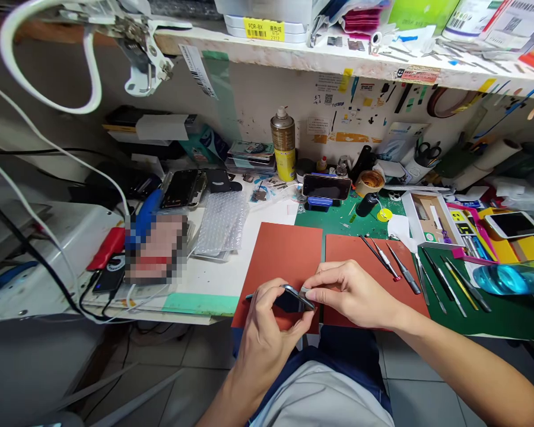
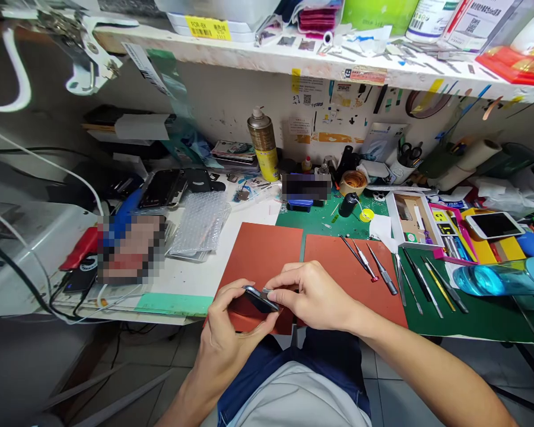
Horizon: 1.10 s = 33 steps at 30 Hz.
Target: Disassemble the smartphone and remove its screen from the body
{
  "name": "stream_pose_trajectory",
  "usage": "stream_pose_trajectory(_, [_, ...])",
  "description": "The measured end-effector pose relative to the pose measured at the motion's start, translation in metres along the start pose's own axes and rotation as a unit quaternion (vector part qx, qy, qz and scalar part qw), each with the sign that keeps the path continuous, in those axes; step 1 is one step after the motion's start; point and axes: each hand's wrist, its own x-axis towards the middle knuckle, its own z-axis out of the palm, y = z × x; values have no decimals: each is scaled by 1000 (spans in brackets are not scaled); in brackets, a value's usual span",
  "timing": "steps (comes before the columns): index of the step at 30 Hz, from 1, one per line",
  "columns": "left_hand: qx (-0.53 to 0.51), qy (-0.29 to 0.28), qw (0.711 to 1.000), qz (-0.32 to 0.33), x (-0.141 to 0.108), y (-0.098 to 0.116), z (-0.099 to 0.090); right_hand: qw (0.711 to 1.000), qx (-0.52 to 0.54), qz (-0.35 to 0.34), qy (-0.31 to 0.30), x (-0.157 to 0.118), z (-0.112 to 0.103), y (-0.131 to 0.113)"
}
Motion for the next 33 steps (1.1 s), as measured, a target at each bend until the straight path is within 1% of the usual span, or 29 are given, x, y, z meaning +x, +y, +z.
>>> stream_pose_trajectory(4, [66, -24, 997, 44, 5, -6, -12, 1000, -15, 17, -12, 4, 0, -9])
stream_pose_trajectory(7, [98, -39, 992, 72, 10, -10, -19, 999, -33, 0, -6, 7, 1, -15])
stream_pose_trajectory(10, [115, -49, 988, 93, 15, -12, -24, 999, -42, -24, 0, 9, 3, -18])
stream_pose_trajectory(18, [141, -71, 972, 177, 29, -16, -30, 996, -76, -52, 8, 15, 4, -23])
stream_pose_trajectory(20, [149, -68, 968, 190, 31, -18, -30, 991, -107, -74, 33, 11, 9, -21])
stream_pose_trajectory(22, [159, -61, 967, 190, 32, -19, -30, 978, -150, -117, 81, 2, 17, -16])
stream_pose_trajectory(25, [170, -49, 968, 176, 31, -20, -28, 941, -199, -205, 181, -16, 35, -2])
stream_pose_trajectory(27, [175, -47, 968, 171, 30, -20, -28, 917, -211, -250, 229, -25, 46, 6])
stream_pose_trajectory(29, [181, -48, 967, 170, 30, -19, -28, 901, -219, -277, 251, -29, 53, 11])
stream_pose_trajectory(33, [189, -44, 966, 168, 29, -17, -27, 889, -236, -294, 260, -25, 56, 11])
